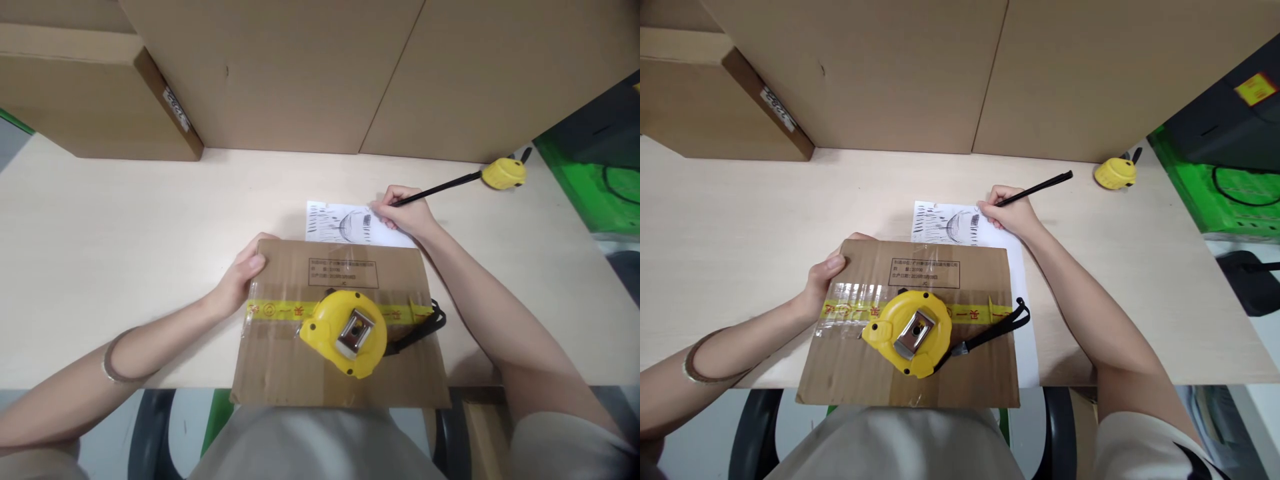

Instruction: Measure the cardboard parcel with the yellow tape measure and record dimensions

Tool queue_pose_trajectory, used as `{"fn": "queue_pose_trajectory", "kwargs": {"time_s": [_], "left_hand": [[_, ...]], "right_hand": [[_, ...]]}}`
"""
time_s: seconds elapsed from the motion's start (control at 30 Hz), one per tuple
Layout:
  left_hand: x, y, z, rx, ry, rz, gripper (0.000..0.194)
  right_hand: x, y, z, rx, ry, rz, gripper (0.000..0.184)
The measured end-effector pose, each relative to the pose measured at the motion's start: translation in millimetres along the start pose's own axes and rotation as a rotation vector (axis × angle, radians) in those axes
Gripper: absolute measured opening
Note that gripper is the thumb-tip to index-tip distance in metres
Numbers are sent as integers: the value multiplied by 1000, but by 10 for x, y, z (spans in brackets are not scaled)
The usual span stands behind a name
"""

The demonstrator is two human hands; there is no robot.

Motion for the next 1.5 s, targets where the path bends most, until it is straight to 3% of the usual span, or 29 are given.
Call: {"fn": "queue_pose_trajectory", "kwargs": {"time_s": [0.33, 0.8, 1.5], "left_hand": [[-5, 19, -4, -50, 2, 2, 51], [33, 21, 48, -65, -33, 20, 57], [5, 18, 53, -65, -58, 30, 60]], "right_hand": [[15, 103, -95, -92, -19, -41, 38], [65, 84, -123, 66, 62, 27, 33], [59, 73, -103, 54, 91, 16, 27]]}}
Point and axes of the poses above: each hand's wrist, its own y-axis away from the middle knuckle, its own z-axis out of the back of the hand, x = y × z, the point moved 7 cm from there along -y, towards the middle knuckle, and after that the axes turned 15 degrees about z, right-handed, at the moved point
